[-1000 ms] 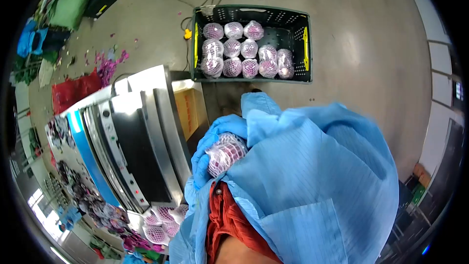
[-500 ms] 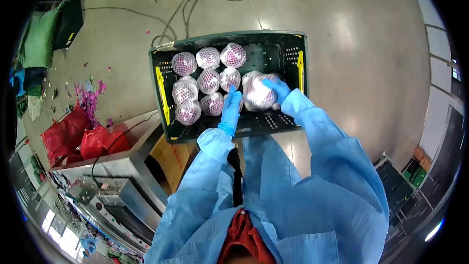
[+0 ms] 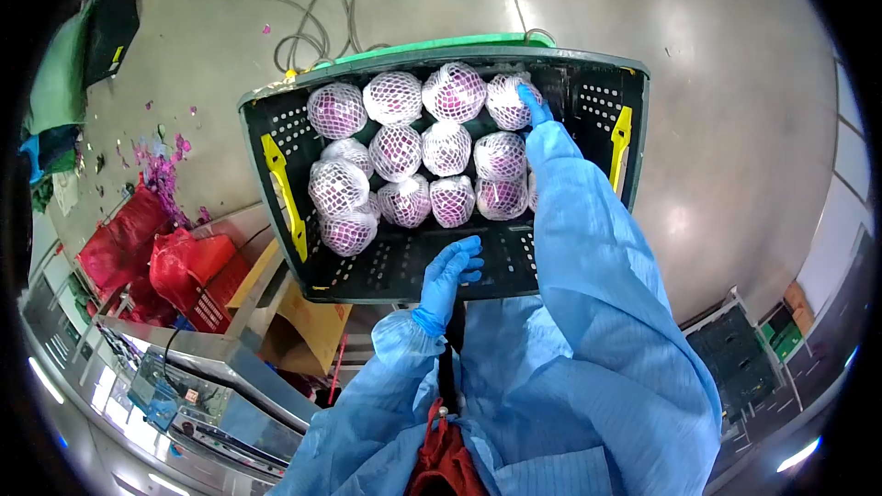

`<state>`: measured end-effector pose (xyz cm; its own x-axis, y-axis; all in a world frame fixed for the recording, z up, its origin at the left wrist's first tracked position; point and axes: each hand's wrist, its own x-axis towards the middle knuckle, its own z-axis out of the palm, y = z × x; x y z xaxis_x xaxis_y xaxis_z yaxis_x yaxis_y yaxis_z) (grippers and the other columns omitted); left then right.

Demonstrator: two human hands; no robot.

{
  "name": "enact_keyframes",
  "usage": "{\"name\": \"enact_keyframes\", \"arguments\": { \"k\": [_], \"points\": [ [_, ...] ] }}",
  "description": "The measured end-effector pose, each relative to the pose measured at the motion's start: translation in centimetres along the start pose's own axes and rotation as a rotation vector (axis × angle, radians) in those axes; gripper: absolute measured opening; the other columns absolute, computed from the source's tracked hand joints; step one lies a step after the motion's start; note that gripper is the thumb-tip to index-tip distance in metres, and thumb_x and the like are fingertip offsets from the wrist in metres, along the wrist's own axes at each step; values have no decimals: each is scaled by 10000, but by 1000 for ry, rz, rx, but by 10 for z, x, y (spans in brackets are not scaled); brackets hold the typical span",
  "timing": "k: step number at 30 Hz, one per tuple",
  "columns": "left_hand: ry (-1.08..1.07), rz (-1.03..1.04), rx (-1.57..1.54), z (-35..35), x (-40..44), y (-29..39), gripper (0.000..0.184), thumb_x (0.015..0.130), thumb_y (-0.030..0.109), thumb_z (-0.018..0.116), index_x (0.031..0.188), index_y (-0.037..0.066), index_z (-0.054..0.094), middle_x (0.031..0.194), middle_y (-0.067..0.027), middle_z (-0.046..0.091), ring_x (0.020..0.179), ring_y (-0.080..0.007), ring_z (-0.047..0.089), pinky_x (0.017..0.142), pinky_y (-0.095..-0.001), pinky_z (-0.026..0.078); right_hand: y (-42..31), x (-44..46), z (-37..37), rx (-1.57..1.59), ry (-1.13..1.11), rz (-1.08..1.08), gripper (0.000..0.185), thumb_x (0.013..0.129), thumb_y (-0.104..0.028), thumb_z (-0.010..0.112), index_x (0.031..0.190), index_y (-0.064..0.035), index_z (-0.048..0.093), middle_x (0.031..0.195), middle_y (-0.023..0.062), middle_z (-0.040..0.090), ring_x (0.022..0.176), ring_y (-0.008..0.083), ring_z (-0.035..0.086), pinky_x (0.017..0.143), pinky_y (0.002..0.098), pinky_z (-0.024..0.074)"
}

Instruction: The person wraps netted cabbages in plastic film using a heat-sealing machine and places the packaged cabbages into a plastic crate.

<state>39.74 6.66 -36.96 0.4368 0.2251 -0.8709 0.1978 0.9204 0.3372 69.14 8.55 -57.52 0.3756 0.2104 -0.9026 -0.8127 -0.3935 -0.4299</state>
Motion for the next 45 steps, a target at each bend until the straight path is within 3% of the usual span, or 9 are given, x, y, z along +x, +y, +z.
{"name": "enact_keyframes", "arguments": {
  "k": [6, 10, 14, 16, 18, 21, 24, 32, 45],
  "points": [
    [22, 10, -63, 14, 0, 6, 365, 950, 244, 527, 1246, 35, 570, 1171, -69, 616, 944, -142, 601, 810, -292, 512, 3, 18, -11, -240, 144, 7, 970, 643, -657, 729, 1422, -194, 383, 1417, 86, 443, 1223, 304, 483, 941, 516, 401],
    [42, 90, -74, 11, -13, 11, 365, 946, 266, 540, 1225, 35, 587, 1146, -85, 628, 934, -145, 608, 805, -295, 511, 18, -27, 18, -1189, 705, -1039, 698, 774, -323, 726, 1363, -99, 425, 1238, 227, 535, 1093, 360, 550, 935, 456, 443],
    [66, 120, -64, -4, -31, 9, 371, 950, 286, 538, 1219, 37, 596, 1140, -97, 629, 934, -157, 615, 813, -306, 509, 44, -98, 87, -1276, -145, -1171, 627, 662, -37, 679, 1265, -85, 513, 1164, 168, 587, 1042, 400, 553, 920, 463, 444],
    [86, 99, -51, -12, -41, 6, 371, 953, 290, 533, 1215, 37, 600, 1138, -95, 630, 932, -160, 617, 813, -306, 509, 88, -116, 125, -1439, -407, -940, 616, 683, -71, 640, 1283, -94, 503, 1238, 104, 555, 1121, 371, 516, 939, 489, 417],
    [116, 91, -48, -20, -48, 2, 369, 955, 293, 529, 1208, 35, 605, 1133, -95, 633, 931, -161, 616, 816, -302, 506, 145, -117, 137, -1613, -327, -1213, 593, 746, -151, 601, 1324, -108, 475, 1373, 74, 458, 1268, 342, 408, 1003, 534, 358],
    [144, 70, -66, -28, -61, -1, 365, 953, 284, 531, 1206, 31, 603, 1130, -91, 636, 935, -165, 617, 818, -303, 502, 166, -124, 149, -1913, -411, -1080, 579, 859, -169, 442, 1430, -160, 348, 1496, 26, 302, 1388, 336, 248, 1065, 608, 252],
    [133, 87, -82, -32, -71, 0, 374, 951, 286, 533, 1211, 25, 597, 1128, -93, 638, 933, -169, 620, 812, -307, 505, 173, -139, 141, -1748, -379, -1005, 708, 799, -205, 563, 1454, -136, 303, 1517, 66, 270, 1392, 341, 242, 1077, 598, 241],
    [122, 89, -92, -29, -78, -6, 369, 940, 271, 549, 1202, 15, 596, 1092, -101, 651, 911, -172, 636, 785, -304, 522, 170, -150, 91, -1826, -437, -809, 772, 780, -138, 546, 1484, -155, 227, 1533, 94, 214, 1397, 370, 217, 1076, 590, 252],
    [112, 67, 31, -21, -84, 12, 356, 944, 277, 539, 1183, 23, 610, 1091, -95, 653, 911, -179, 639, 795, -318, 512, 115, -160, -11, -1710, 66, -456, 739, 808, -244, 611, 1465, -245, 274, 1532, 84, 227, 1390, 379, 242, 1054, 601, 290]
  ]
}}
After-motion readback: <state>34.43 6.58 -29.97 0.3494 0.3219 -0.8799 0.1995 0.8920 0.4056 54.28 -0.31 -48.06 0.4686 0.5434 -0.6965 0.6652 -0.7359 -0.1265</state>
